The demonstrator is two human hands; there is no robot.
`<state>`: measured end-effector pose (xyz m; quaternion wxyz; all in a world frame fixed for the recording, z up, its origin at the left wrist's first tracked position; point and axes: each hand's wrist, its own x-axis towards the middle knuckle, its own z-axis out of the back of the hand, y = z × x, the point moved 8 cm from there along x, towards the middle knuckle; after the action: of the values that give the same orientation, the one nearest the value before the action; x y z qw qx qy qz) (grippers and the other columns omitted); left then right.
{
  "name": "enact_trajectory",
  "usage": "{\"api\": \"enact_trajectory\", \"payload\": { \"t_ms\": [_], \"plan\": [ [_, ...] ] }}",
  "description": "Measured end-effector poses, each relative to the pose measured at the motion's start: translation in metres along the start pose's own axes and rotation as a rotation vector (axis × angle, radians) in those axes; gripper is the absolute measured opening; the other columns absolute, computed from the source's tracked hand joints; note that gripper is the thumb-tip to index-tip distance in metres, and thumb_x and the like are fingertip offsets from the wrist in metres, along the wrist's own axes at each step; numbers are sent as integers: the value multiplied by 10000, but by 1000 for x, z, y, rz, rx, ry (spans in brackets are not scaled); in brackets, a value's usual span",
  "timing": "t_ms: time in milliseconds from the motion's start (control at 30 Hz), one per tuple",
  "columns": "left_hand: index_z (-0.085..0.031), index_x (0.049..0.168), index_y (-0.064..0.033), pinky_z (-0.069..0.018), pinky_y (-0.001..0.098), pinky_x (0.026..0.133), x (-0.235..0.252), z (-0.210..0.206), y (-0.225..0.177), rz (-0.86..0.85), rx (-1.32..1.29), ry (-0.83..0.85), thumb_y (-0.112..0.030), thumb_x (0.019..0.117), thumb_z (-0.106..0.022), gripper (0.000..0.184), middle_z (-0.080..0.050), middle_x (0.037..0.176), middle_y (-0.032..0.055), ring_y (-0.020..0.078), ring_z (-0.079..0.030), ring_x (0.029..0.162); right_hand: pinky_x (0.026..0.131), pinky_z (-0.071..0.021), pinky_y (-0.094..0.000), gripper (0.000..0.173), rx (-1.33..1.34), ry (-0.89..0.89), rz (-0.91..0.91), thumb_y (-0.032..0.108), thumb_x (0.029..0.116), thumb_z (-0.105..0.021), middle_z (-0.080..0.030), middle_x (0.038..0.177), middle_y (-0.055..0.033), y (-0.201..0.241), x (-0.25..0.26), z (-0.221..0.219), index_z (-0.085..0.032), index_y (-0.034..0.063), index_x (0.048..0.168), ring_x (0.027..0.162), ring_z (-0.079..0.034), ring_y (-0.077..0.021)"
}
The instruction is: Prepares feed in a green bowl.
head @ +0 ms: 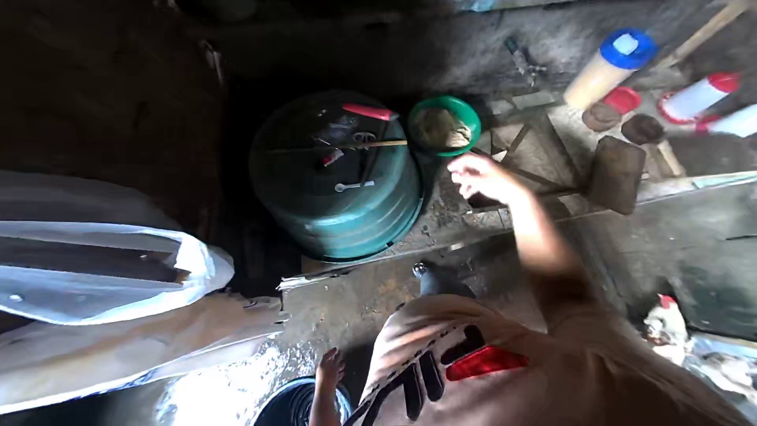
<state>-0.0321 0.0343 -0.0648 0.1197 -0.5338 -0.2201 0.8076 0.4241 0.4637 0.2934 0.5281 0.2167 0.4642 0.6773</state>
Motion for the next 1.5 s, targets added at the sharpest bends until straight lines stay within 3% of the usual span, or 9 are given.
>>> {"api": "enact_trajectory", "payload": {
  "t_ms": [100, 167, 367, 600, 700, 867, 1033, 1300, 1500],
  "plan": [
    [-496, 1441, 13, -517, 541, 901, -24, -10, 9, 79, 50, 19, -171, 1089, -500, 397, -596, 1336, 270, 367, -636, 1081, 797, -593, -510, 457, 42, -166, -408, 277, 996, -684, -639, 1283, -208, -174, -31, -26, -558, 113, 1403, 951, -701, -315],
    [-491, 1427, 25, -521, 559, 902, -32, -22, 28, 116, 76, 53, -181, 1088, -504, 397, -595, 1329, 278, 388, -638, 1076, 781, -622, -466, 424, 194, -173, -493, 255, 1003, -683, -620, 1299, -189, -215, -43, -33, -571, 91, 1378, 929, -716, -290],
    [-541, 1399, 17, -528, 587, 959, -12, -50, 67, 132, 221, 105, -247, 1073, -540, 420, -627, 1291, 281, 412, -653, 1114, 834, -609, -455, 455, 536, -334, -500, 226, 1039, -615, -617, 1333, -190, -241, 14, 27, -511, 40, 1441, 1012, -705, -290],
    [-539, 1406, 5, -523, 565, 915, -39, -130, -64, 57, 57, -53, -189, 1069, -553, 390, -628, 1286, 260, 379, -648, 1082, 833, -624, -499, 668, 804, -481, -491, 414, 999, -665, -445, 1513, -244, -262, 161, 96, -397, 133, 1543, 1142, -656, -399],
    [-500, 1447, 2, -534, 553, 977, -53, -173, -114, -74, 101, -13, -169, 1064, -554, 424, -628, 1309, 269, 386, -661, 1138, 862, -615, -529, 705, 856, -419, -525, 477, 979, -672, -472, 1503, -215, -270, 209, 97, -381, 174, 1546, 1185, -639, -391],
    [-513, 1443, -21, -550, 513, 978, -78, -229, -153, -180, 42, -4, -184, 1046, -581, 435, -655, 1274, 229, 326, -672, 1132, 804, -615, -464, 464, 779, -416, -583, 143, 1001, -594, -608, 1294, -210, -288, 242, 89, -481, 66, 1445, 1042, -680, -321],
    [-538, 1426, -14, -537, 457, 1019, -111, -265, -189, -310, 62, 47, -198, 1036, -594, 435, -657, 1292, 212, 285, -671, 1156, 774, -618, -455, 425, 667, -448, -593, 142, 991, -607, -633, 1232, -207, -283, 210, 104, -523, 46, 1397, 989, -691, -302],
    [-501, 1456, -26, -583, 409, 939, -111, -292, -233, -507, 26, 215, -198, 1043, -572, 453, -668, 1278, 158, 224, -697, 1074, 780, -584, -456, 511, 400, -286, -590, 227, 940, -697, -666, 1199, -165, -304, 55, 114, -542, 92, 1408, 988, -676, -271],
    [-342, 1552, -53, -605, 420, 871, -114, -313, -252, -425, -245, 318, -231, 1090, -491, 517, -660, 1255, 179, 261, -711, 1012, 930, -559, -474, 470, 196, -112, -507, 325, 991, -686, -678, 1192, -171, -315, -4, 71, -590, 25, 1339, 1070, -670, -259]
  ]
}}
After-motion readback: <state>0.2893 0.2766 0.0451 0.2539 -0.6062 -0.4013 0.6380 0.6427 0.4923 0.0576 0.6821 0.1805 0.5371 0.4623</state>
